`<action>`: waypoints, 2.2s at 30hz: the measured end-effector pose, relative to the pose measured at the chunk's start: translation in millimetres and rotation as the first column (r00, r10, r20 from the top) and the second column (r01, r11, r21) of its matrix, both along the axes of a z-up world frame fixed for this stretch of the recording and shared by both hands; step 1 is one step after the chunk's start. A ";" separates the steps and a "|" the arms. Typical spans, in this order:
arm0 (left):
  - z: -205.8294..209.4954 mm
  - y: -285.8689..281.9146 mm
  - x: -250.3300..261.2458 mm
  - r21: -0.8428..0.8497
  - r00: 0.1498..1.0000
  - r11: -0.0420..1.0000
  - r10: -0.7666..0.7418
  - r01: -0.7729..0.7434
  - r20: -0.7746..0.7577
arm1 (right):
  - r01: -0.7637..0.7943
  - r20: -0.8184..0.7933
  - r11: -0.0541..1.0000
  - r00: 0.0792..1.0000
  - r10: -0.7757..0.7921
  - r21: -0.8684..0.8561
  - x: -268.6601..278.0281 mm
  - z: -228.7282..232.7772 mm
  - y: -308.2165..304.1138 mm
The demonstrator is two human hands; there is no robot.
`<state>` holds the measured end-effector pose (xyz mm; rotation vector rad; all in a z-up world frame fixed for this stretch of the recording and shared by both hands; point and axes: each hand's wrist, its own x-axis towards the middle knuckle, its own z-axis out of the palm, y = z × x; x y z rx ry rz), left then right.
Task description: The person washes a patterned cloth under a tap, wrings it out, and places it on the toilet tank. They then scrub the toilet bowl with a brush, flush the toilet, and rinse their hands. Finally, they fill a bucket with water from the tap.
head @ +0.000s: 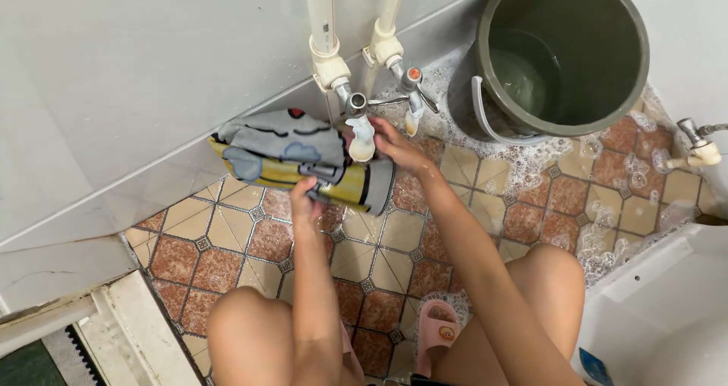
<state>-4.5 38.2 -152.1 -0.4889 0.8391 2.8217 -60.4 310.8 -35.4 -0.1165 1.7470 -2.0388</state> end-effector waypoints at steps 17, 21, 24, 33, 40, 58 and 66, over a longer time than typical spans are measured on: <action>-22.5 -144.8 42.8 -0.123 0.995 0.989 -0.092 0.086 -0.044 | 0.055 -0.067 0.831 0.998 -0.021 0.554 32.6 -64.9 6.0; -16.2 -157.6 46.3 -0.184 0.999 0.983 -0.028 0.020 -0.045 | 0.072 0.019 0.733 0.993 -0.114 0.676 33.4 -62.1 29.0; -8.0 -163.4 47.4 -0.218 0.999 0.976 0.005 -0.016 -0.054 | 0.153 -0.122 0.558 0.988 -0.092 0.816 32.8 -66.7 41.4; 12.3 -154.0 44.4 -0.208 0.998 0.978 -0.008 -0.006 -0.067 | 0.136 0.437 0.986 0.884 -0.164 0.094 7.9 -63.1 -27.6; 3.8 -150.0 45.2 -0.223 0.998 0.974 0.012 -0.024 -0.054 | 0.062 0.245 0.984 0.964 -0.103 0.169 13.9 5.8 -38.5; 55.6 42.5 -8.1 -0.362 0.975 0.906 0.220 -0.218 -0.035 | -0.302 -0.017 0.616 0.889 0.457 0.728 25.1 24.7 -45.5; 44.2 17.2 -16.0 -0.379 0.926 0.899 -0.314 0.220 -0.208 | 0.107 -0.421 0.905 0.903 0.085 0.411 -8.8 11.8 -26.6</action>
